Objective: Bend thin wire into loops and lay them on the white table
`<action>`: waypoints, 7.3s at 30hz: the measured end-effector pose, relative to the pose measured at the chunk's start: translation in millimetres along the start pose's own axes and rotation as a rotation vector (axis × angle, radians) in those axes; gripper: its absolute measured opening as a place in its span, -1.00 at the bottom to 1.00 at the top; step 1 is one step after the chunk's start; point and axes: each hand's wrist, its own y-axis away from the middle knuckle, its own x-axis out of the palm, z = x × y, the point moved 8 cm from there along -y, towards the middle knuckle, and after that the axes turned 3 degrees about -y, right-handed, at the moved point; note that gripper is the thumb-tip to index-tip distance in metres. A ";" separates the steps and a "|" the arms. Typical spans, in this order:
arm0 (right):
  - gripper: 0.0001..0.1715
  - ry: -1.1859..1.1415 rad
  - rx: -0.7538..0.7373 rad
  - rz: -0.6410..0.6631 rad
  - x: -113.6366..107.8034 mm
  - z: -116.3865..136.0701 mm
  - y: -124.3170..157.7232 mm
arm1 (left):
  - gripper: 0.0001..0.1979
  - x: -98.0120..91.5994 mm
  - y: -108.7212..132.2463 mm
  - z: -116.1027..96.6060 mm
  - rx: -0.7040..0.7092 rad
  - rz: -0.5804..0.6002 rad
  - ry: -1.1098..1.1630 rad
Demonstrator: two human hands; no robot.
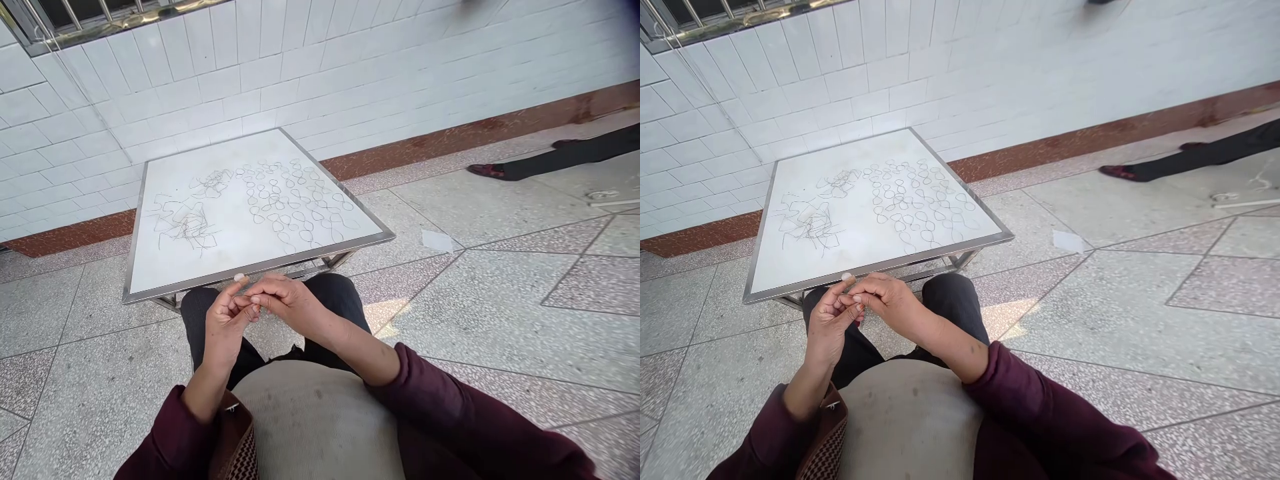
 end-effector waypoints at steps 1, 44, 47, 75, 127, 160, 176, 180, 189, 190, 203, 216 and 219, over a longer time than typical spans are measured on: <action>-0.77 0.006 -0.007 0.031 0.8 0.4 0.3 | -0.54 0.0 0.4 0.8 0.002 -0.006 0.027; -0.70 0.562 -0.287 -0.168 0.7 26.7 13.7 | -0.51 0.9 24.4 -21.6 0.161 -0.095 -0.096; -0.75 0.404 -0.220 -0.162 -4.6 22.9 11.5 | -0.50 -1.9 24.2 -18.6 0.142 -0.122 -0.077; -0.64 -1.161 0.327 0.018 33.5 -15.3 10.3 | -0.51 3.9 33.5 -23.3 0.169 -0.210 0.242; -0.81 -0.473 0.200 0.062 4.9 -17.3 -11.9 | -0.61 -3.9 25.3 -26.2 -0.015 -0.002 -0.107; -0.68 -0.845 0.285 -0.029 56.5 -16.5 14.7 | -0.57 -30.0 23.9 -35.9 0.156 -0.429 0.015; -0.65 -0.776 0.337 0.001 47.9 -28.9 11.7 | -0.49 -27.5 26.2 -29.4 0.108 -0.338 -0.111; -0.64 -0.774 0.355 0.009 47.7 -30.4 12.2 | -0.51 -27.4 25.5 -27.4 0.105 -0.308 -0.130; -0.58 -0.783 0.415 0.017 49.1 -36.7 13.9 | -0.51 -25.5 26.6 -25.2 0.085 -0.251 -0.152; -0.59 -0.779 0.419 0.021 49.0 -37.0 14.0 | -0.51 -25.3 26.8 -25.0 0.077 -0.245 -0.157; -0.60 -1.032 0.607 0.080 62.8 -40.9 28.1 | -0.57 -34.7 24.8 -28.4 0.062 -0.327 -0.030; -0.80 -0.593 0.419 -0.070 51.9 -37.1 24.2 | -0.55 -29.8 26.5 -22.2 0.057 -0.305 -0.034; -0.80 -0.252 0.309 -0.100 45.4 -26.1 21.5 | -0.56 -30.8 28.2 -21.9 0.060 -0.333 -0.113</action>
